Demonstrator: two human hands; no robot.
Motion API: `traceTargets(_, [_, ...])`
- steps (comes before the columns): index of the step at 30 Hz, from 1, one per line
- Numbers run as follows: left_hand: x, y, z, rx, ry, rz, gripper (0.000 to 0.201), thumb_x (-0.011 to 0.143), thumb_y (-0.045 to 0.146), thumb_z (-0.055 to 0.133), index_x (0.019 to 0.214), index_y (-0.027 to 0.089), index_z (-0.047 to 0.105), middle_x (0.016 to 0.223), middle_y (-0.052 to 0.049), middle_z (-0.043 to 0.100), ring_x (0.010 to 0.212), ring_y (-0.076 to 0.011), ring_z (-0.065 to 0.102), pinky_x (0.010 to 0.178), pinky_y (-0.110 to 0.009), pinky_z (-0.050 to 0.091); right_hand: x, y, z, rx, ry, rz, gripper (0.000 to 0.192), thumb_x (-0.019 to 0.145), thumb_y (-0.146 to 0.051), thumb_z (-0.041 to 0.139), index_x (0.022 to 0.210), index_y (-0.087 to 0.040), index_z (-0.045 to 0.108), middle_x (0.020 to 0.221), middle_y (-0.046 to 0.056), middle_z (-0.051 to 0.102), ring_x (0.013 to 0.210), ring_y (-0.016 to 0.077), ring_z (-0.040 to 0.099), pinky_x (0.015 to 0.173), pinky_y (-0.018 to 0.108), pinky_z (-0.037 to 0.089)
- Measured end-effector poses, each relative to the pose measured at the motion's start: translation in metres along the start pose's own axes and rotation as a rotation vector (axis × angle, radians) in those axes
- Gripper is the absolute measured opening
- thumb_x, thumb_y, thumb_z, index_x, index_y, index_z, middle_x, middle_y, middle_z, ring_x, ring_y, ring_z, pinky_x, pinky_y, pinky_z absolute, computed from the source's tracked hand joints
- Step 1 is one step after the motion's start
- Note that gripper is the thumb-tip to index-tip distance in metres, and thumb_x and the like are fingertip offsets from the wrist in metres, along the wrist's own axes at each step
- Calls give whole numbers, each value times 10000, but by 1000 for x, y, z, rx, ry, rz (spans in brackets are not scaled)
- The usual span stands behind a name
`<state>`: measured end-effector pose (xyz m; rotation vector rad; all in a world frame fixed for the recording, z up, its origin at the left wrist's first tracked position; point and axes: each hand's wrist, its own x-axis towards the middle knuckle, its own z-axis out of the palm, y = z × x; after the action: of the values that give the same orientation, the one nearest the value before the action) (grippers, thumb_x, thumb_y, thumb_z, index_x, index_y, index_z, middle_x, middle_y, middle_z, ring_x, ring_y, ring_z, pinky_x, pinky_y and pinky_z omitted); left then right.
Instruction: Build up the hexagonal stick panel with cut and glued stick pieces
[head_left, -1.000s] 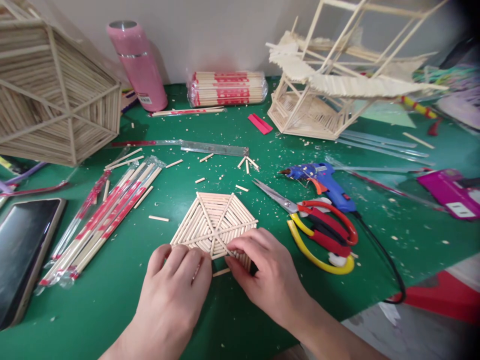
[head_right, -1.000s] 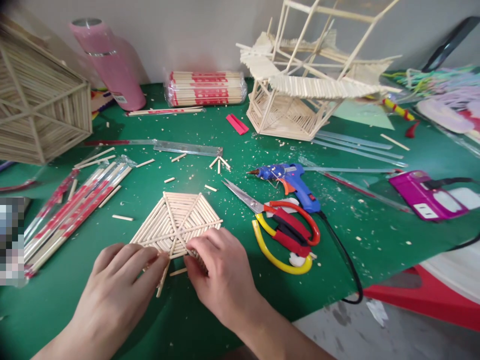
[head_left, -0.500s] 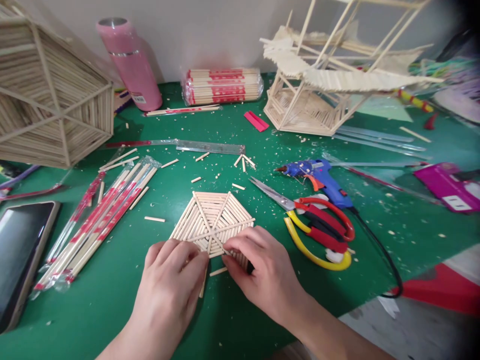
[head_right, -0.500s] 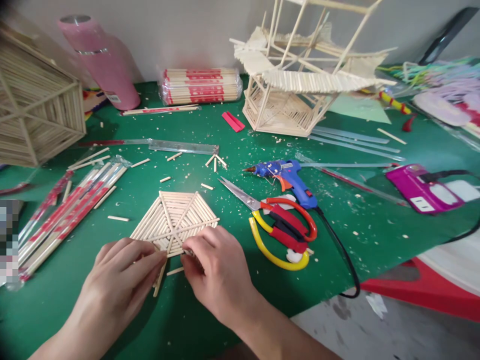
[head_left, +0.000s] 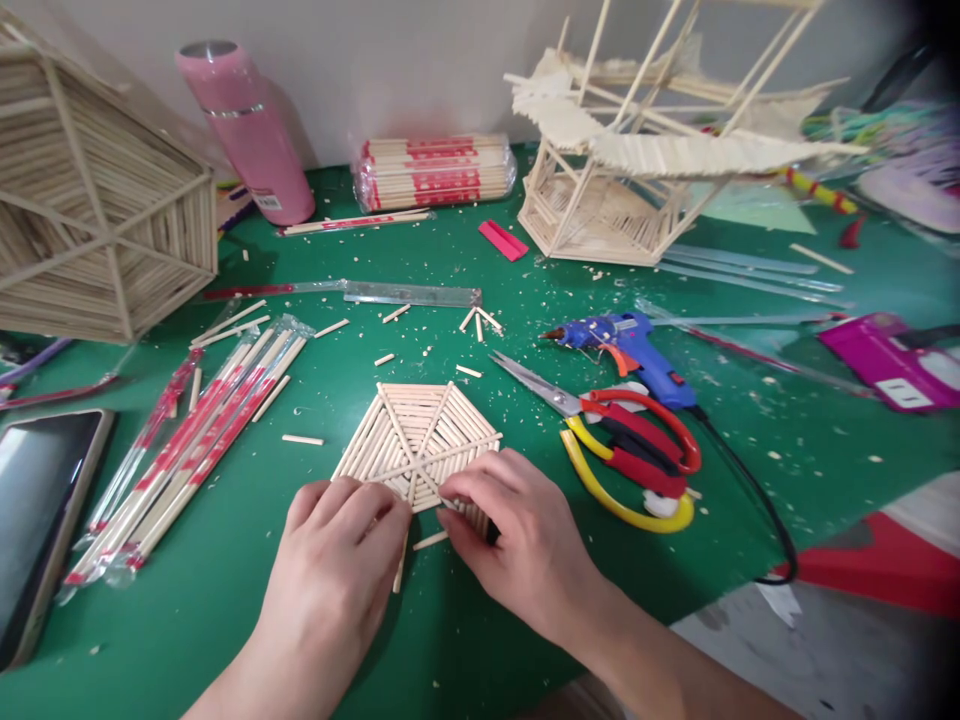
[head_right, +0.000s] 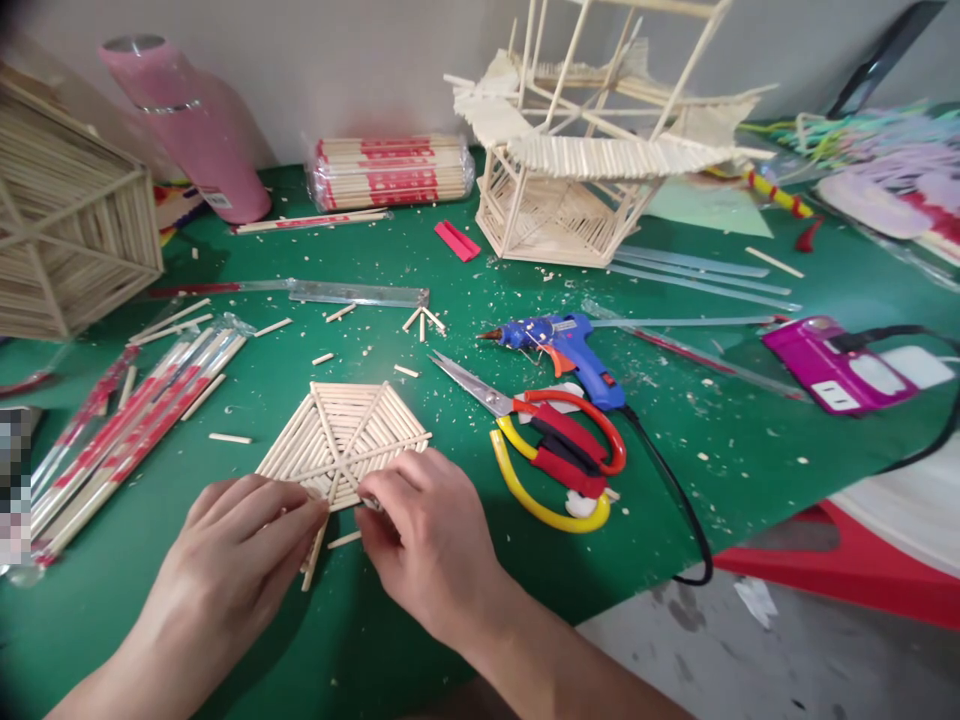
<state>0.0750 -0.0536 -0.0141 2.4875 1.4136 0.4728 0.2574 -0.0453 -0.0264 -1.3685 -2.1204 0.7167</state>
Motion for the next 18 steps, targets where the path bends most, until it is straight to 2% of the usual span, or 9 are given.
traceTargets(4, [2,0,-2,35,-25,22,188,872,135,393,849,187,573,770,-29,611,728,-187,504,688,-331,322,0,-1,0,4,3,-4,62,814,-153,529,838,-177,581,790,34,585,762,183,505,650,305,387])
traceTargets(11, [4,-2,-1,29,14,61,191,873,147,400,789,186,567,726,-22,591,705,-185,490,651,-323,308,0,0,0,13,14,-15,60,814,-159,535,851,-175,580,789,34,586,767,184,510,657,308,398])
traceTargets(18, [2,-3,4,-15,45,59,173,874,115,407,865,183,566,753,-26,602,701,-174,505,682,-334,337,0,-2,-1,78,93,-51,75,802,-145,528,854,-176,572,798,42,585,761,184,518,653,319,430])
